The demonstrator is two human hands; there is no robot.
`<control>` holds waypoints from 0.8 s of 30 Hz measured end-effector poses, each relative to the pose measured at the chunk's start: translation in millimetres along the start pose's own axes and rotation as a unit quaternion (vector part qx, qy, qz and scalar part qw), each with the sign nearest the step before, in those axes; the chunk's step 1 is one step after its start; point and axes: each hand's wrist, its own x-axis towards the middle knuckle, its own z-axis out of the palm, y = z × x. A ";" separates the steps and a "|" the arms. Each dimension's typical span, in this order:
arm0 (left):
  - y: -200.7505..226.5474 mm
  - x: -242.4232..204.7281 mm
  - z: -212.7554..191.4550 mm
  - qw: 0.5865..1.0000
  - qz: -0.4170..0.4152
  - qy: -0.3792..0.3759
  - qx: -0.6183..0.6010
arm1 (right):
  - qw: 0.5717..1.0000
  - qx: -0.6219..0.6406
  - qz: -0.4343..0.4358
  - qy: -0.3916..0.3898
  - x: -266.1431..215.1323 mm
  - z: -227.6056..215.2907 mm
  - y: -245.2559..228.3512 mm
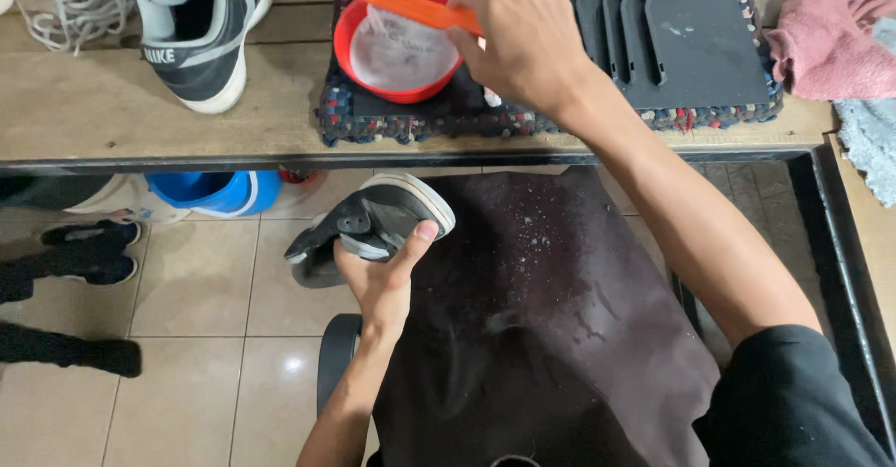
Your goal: The person cleans a shoe by hand using a brush and a cloth. The person uses an orange brush to scrub the white sole and edges of the shoe, occasionally dipping it into a bowl of soapy water, and then wipes the shoe with a pink cloth.
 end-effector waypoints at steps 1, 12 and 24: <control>-0.7 0.1 -0.2 1.000 0.001 0.000 -0.004 | 0.999 0.031 0.014 0.009 -5.9 -8.2 -1.2; -30.0 -1.3 7.7 0.999 0.007 -0.023 0.044 | 0.879 0.424 0.203 -0.082 -163.6 -10.9 -19.0; -21.8 -11.8 38.3 0.994 0.050 -0.082 0.053 | 0.737 0.606 0.297 0.035 -212.4 -1.8 -38.9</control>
